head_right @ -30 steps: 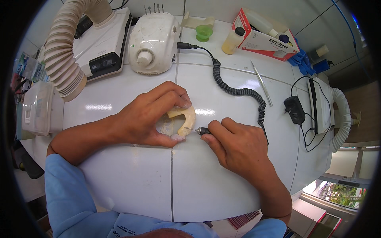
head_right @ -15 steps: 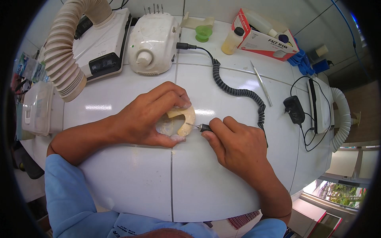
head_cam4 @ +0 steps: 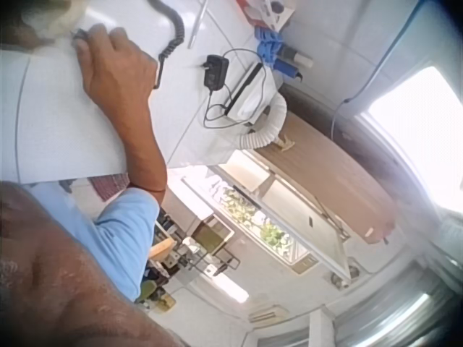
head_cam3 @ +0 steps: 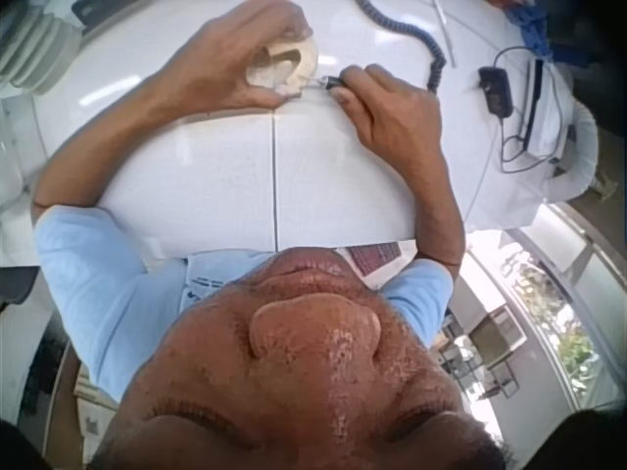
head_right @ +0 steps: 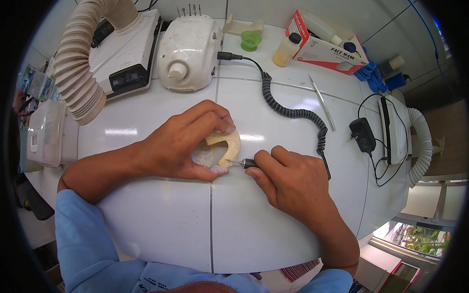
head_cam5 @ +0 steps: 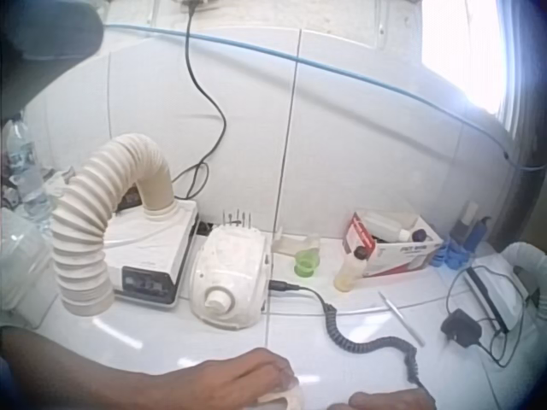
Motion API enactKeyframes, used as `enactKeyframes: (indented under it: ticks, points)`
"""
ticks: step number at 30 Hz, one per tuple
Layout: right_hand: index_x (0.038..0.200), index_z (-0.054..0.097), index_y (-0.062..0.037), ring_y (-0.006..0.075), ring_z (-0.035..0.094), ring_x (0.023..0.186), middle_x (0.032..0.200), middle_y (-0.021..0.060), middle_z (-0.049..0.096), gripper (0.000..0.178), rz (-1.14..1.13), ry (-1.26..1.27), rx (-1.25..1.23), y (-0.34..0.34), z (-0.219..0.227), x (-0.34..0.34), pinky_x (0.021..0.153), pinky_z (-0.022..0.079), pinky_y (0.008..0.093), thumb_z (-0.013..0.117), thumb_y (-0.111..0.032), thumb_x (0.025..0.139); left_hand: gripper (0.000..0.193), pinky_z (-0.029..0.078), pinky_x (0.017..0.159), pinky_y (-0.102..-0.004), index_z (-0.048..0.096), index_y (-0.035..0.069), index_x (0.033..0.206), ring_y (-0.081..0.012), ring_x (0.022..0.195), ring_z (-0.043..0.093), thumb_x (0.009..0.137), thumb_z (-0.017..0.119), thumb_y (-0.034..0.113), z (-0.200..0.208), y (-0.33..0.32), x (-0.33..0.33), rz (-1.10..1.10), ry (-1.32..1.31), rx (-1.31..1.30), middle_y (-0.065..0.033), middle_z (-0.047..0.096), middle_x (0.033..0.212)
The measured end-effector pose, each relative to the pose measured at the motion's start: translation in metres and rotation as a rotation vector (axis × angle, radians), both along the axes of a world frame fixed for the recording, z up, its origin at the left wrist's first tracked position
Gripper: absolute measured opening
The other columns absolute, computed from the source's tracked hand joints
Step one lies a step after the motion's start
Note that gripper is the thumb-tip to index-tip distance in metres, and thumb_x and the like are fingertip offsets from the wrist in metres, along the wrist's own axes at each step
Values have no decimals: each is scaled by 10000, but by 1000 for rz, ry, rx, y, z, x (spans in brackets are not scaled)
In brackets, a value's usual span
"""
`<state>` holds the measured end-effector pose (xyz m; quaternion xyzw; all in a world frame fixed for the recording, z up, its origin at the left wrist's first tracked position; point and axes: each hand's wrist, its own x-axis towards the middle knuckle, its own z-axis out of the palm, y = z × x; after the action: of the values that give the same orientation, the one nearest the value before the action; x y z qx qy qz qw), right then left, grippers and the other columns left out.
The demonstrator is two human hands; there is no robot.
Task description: The person uses a rotary tool to trim the edges and interior surfaces of a plaster dental mold held by hand.
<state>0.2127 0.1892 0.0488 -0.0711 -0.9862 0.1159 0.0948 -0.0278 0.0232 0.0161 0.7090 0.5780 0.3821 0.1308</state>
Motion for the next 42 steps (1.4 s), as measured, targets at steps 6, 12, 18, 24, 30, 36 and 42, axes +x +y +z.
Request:
enactKeyframes:
  ticks: [6,12,18,24,30,36,42]
  points:
    - [999,728,-130,240,647,603,782,32,596,259,-24,-9,0,0,0,1,534,486,399,803,-373,1048,695,659,1001,-425,629,14,1285,-352,1219,723,737,1024,178,0,1,0,0,2,-1,-179,644,1331]
    - [1004,732,-130,234,643,599,777,31,592,255,-17,0,-4,-1,0,0,532,485,395,800,-371,1052,691,661,996,-425,625,15,1280,-350,1214,724,739,1022,179,-1,0,0,0,-1,3,-178,644,1329]
    - [1008,733,-131,235,640,598,776,32,590,247,14,-7,-5,1,1,0,531,485,395,799,-365,1053,692,663,989,-425,625,16,1282,-344,1202,725,738,1020,178,0,0,1,4,6,5,-173,643,1326]
    - [1001,727,-130,238,643,605,777,32,591,254,-21,-8,-4,-1,1,0,534,488,404,795,-368,1054,683,661,988,-422,632,20,1283,-342,1195,725,740,1016,179,-1,0,0,2,0,7,-171,643,1324]
    - [1010,712,-118,269,646,611,785,40,596,254,4,12,-28,0,0,2,539,491,418,774,-357,1070,717,647,1017,-432,638,25,1340,-356,1219,719,746,1009,180,0,0,0,-9,20,12,-182,643,1353]
    - [1041,666,-99,317,657,636,797,73,633,258,-131,83,-113,0,-7,3,556,500,438,702,-340,1126,846,607,1113,-458,566,48,1488,-350,1277,712,773,1001,165,1,0,0,-2,6,54,-206,645,1420]
    - [1038,638,-82,362,690,689,798,116,680,273,-220,132,-263,3,1,2,606,513,481,641,-322,1167,910,586,1169,-448,513,47,1549,-330,1315,718,796,1008,171,4,-3,2,77,-63,59,-178,670,1469]
